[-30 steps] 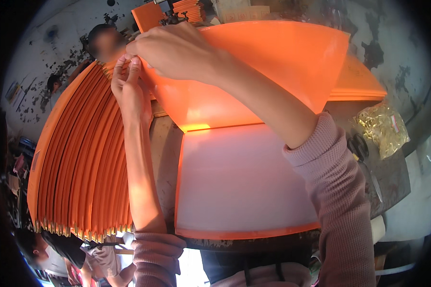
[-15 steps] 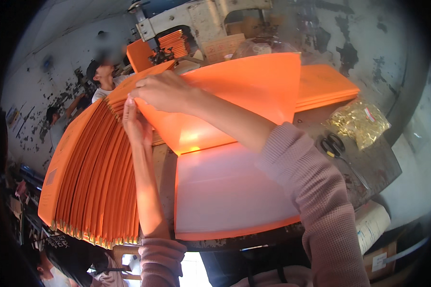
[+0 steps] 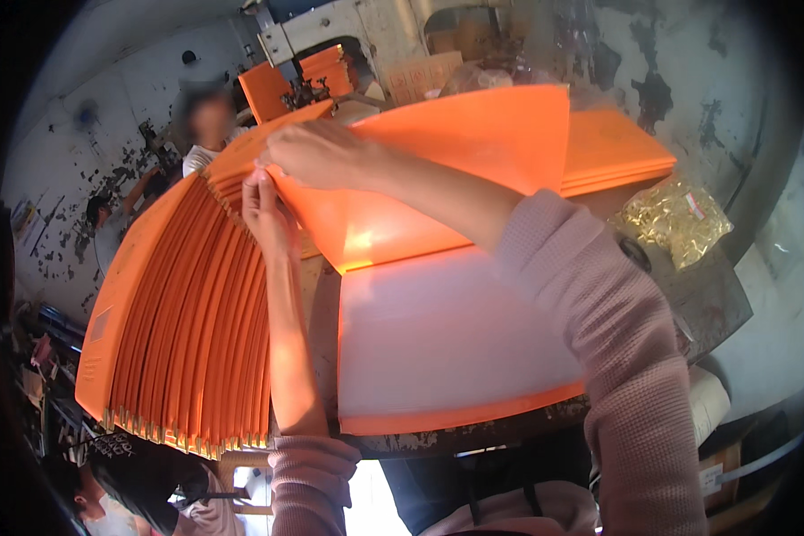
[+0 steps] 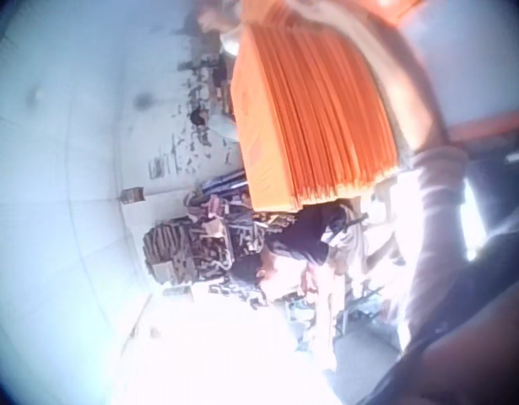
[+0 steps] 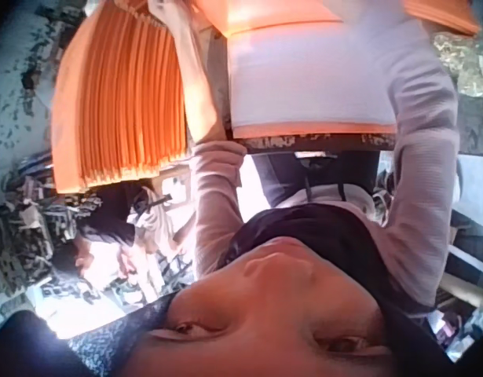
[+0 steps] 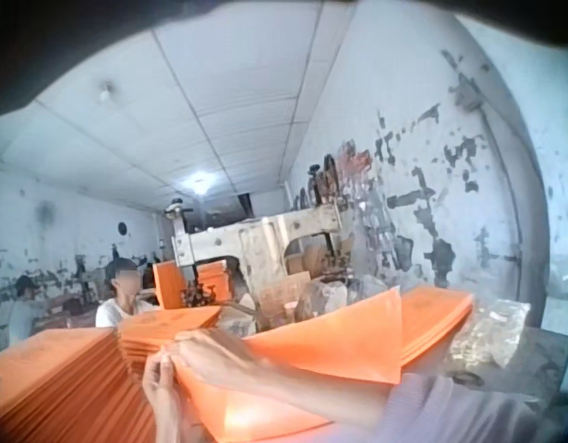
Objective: The person adds metal corner protectors to orange plastic folders by hand and using a small wooden tool to press them into place.
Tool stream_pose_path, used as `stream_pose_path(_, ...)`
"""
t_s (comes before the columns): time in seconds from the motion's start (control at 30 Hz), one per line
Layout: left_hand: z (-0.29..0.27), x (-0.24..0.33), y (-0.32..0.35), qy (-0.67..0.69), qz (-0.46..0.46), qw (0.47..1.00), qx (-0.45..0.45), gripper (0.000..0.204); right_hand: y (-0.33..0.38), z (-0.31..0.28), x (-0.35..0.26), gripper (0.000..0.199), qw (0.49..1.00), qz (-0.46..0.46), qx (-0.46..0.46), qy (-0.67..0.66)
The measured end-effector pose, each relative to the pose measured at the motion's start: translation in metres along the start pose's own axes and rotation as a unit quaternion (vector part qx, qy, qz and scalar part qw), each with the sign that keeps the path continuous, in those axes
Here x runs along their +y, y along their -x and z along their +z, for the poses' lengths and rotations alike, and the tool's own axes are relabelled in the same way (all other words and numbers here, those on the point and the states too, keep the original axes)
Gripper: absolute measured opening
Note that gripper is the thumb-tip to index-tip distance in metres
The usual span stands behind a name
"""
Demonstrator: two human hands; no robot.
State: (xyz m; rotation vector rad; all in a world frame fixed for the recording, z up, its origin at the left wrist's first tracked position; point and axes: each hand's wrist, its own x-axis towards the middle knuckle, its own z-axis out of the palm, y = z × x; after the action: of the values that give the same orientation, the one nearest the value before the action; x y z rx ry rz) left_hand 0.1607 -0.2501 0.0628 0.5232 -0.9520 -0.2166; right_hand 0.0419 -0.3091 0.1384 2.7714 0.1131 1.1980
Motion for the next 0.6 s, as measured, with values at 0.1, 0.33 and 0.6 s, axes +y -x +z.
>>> stream_pose_path(0.1,-0.01,-0.003,0.002,0.054,-0.08,0.995,-0.007,0.011,0.005,-0.01,-0.007,0.042,0.998,0.033,-0.043,0.011)
stream_pose_path(0.33,-0.013,0.02,0.001,0.027,-0.165,0.986,-0.023,0.025,0.122,-0.067,-0.101,0.063,0.987,-0.029,-0.105,0.117)
stream_pose_path(0.6,-0.012,0.012,0.0,0.059,-0.224,0.972,-0.046,0.032,0.237,-0.112,-0.176,0.061,0.935,0.057,-0.331,0.118)
